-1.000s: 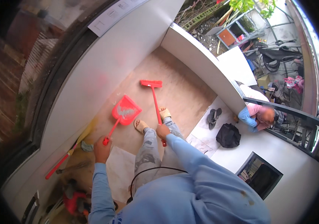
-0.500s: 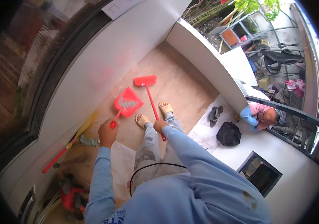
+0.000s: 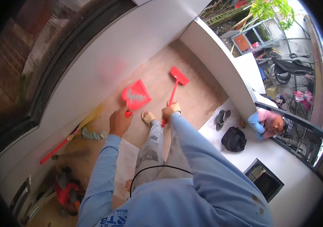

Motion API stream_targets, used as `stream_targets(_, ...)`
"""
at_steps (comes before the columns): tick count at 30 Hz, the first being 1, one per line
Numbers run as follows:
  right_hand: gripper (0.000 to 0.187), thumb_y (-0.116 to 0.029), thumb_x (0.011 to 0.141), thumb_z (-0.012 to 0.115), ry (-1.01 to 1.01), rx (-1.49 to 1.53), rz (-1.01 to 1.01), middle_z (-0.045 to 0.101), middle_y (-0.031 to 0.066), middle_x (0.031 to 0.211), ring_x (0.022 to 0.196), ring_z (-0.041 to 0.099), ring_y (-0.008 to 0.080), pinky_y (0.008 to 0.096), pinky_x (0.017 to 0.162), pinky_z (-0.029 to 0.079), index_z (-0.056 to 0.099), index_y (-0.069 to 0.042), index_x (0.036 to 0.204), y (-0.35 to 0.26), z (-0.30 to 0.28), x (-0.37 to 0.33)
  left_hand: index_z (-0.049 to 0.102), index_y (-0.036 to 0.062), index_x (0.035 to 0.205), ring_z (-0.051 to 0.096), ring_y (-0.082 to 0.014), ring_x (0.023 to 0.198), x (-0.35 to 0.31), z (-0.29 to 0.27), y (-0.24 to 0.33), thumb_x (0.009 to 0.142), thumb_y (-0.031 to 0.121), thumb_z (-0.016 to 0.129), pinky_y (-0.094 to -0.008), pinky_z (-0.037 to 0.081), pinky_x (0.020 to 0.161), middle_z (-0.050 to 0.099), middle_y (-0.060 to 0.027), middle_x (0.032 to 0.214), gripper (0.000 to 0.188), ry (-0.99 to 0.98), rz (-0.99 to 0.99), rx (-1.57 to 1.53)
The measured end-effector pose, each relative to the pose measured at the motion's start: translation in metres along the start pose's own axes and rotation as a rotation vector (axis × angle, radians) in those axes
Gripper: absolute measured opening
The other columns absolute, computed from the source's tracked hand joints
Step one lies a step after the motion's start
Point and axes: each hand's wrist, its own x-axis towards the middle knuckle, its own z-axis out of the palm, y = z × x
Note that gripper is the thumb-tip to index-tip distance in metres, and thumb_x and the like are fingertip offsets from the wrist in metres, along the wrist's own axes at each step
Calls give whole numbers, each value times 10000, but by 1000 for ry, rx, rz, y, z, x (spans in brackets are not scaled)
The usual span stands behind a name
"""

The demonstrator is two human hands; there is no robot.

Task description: The person sweeps the floor with a broom and dustpan and later uses a different broom while observing others aligning and laying large floor tiles.

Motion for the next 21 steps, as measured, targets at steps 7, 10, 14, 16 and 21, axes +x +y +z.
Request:
stream_targets(7, 119, -118, 663, 796, -138, 642, -206, 701, 104, 750, 730, 709, 308, 410, 636, 566, 709, -109, 744, -160, 17, -82, 700, 78, 973, 692, -365, 905, 5, -8, -6, 847, 249, 744, -479, 553, 771, 724, -137, 968, 217, -41, -53, 65)
stream_targets(10, 82, -86, 752, 691, 0, 820, -33, 694, 118, 760, 780, 709, 327, 416, 685, 572, 709, -84, 832, -140, 4, -134, 700, 87, 984, 691, -366, 906, 7, -1, -7, 852, 250, 736, -482, 554, 777, 725, -136, 970, 213, -44, -31, 49)
stream_targets(14, 119, -56, 826, 646, -86, 877, -7, 686, 173, 815, 805, 696, 352, 437, 747, 574, 642, -7, 935, -87, -69, -185, 697, 93, 969, 688, -366, 897, -16, -20, -41, 857, 254, 732, -482, 552, 764, 721, -135, 952, 200, -5, -82, 82)
stream_targets(16, 143, -60, 829, 660, -25, 851, 102, 696, 158, 782, 764, 706, 360, 446, 700, 577, 645, 2, 957, -35, -53, -157, 694, 91, 959, 686, -367, 890, -8, -16, -34, 858, 257, 733, -484, 550, 756, 718, -136, 943, 198, -13, -58, 52)
stream_targets(21, 107, -130, 813, 719, -143, 8, 125, 760, 150, 876, 777, 749, 330, 441, 677, 602, 769, -72, 888, -33, -58, -36, 689, 90, 934, 683, -372, 864, 9, 0, -17, 860, 264, 736, -494, 545, 742, 710, -136, 916, 195, -12, 3, -3)
